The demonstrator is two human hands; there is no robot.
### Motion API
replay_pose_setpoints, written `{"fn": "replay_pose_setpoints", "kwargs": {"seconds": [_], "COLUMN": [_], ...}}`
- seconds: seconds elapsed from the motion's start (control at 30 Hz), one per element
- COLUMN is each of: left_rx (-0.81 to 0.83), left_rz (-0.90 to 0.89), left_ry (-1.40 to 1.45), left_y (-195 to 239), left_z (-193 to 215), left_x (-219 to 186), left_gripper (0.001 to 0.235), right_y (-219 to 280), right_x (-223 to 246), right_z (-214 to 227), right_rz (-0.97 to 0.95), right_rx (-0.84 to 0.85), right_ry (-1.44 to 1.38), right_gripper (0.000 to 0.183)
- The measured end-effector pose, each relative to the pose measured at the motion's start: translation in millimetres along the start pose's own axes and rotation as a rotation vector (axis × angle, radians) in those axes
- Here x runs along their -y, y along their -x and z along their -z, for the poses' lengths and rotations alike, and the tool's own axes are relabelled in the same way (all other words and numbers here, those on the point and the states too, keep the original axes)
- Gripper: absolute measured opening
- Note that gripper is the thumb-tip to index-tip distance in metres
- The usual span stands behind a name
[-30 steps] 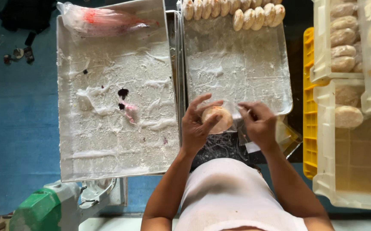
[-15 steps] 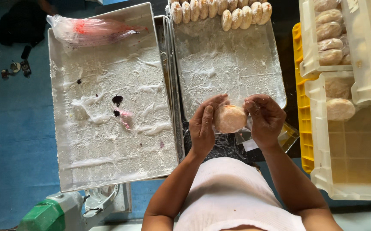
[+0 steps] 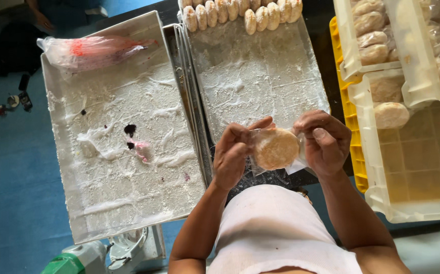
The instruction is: The person packages donuts by placing each one into a plastic bag and then setting the bagged donuts into a large storage container.
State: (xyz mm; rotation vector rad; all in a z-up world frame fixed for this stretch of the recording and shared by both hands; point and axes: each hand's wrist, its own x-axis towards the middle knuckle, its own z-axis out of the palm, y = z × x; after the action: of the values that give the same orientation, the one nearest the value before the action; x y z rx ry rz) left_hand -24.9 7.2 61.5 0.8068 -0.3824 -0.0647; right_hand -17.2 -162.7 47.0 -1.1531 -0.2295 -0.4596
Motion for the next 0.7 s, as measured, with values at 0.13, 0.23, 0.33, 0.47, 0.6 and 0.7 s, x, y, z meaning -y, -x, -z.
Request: {"fn": "replay_pose_setpoints", "kwargs": {"seconds": [0.13,0.23,0.33,0.47,0.6,0.7], "left_rx": [0.058,0.155,0.262,0.155,0.060,0.088], "left_rz": [-0.002,-0.024,-0.033,0.083,0.124,0.198], "left_ry": [-0.240,-0.412,-0.504,-0.462,-0.583,-0.610], "left_y": [-7.1,-10.7,-12.3,-3.5,-3.3,-1.9], "left_z": [-23.8,-42.5,-41.9,-5.1,2.5,5.8], "left_x": [-11.0,-18.4,-15.7,-4.3,-0.7,10.9], "left_gripper": [0.013,0.020,0.024,0.049,0.027,0.027], "right_y": [6.9,24.6,26.3,23.3,7.9,9.3], "right_x": [14.5,12.2,30.4,78.9,95.0,74.4], "right_z": [2.8,20.5,57.3,128.2,159.8,183.2], "right_rz": [-0.269,-0.439,-0.488,-0.295,-0.318,-0.567], "right_rx": [0.064,0.075,-0.030,-0.188,-0.155,0.051], "right_ry": [-0.075,-0.028,0.130,0.369,0.800,1.450], "right_gripper": [0.055,0.068,0.062,0.053,0.048,0.062]}}
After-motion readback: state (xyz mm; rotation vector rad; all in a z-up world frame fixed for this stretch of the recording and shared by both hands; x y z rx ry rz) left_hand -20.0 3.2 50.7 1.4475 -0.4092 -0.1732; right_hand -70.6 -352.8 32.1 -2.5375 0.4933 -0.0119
